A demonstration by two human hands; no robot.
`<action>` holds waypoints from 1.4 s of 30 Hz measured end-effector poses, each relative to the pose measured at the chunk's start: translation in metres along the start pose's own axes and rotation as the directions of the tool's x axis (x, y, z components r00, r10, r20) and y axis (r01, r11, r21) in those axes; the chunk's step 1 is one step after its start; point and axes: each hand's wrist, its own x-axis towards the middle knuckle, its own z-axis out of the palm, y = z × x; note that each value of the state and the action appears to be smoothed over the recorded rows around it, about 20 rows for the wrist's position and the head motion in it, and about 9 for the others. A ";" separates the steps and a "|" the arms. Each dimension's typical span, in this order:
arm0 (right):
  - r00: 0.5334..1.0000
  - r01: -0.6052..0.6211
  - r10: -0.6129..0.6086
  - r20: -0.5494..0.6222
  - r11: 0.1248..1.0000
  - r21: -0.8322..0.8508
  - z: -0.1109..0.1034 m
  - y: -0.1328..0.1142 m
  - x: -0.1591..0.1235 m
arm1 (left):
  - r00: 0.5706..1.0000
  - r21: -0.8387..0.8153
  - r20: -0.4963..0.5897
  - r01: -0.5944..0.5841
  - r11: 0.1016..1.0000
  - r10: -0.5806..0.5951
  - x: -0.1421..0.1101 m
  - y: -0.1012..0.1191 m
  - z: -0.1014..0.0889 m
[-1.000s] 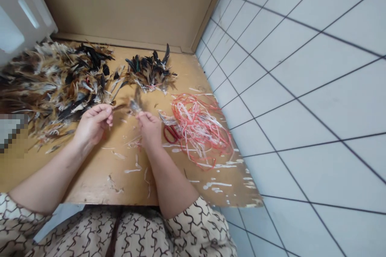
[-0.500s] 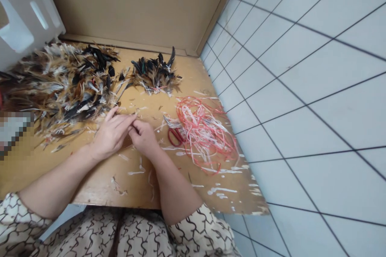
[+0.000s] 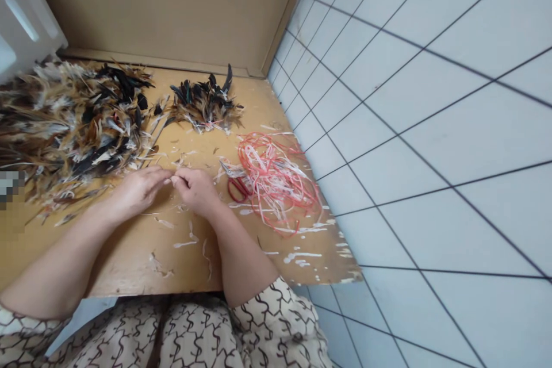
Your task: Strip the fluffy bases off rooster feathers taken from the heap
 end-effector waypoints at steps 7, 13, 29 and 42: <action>0.998 -0.027 0.032 0.058 0.995 -0.091 -0.004 0.000 0.001 | 0.997 -0.067 0.037 0.071 0.995 -0.068 0.003 0.000 0.003; 0.997 -0.009 0.018 0.077 0.994 -0.111 -0.009 -0.002 0.000 | 0.997 -0.168 0.034 0.075 0.983 -0.070 0.003 0.001 0.006; 0.965 -0.103 0.121 0.233 0.991 -0.090 -0.007 0.003 0.002 | 0.987 0.182 0.051 -0.160 0.970 0.153 0.000 -0.001 0.004; 0.934 -0.237 0.352 0.068 0.466 0.852 0.016 -0.001 0.005 | 0.837 -0.703 -0.355 0.053 0.709 -0.416 0.002 0.014 0.010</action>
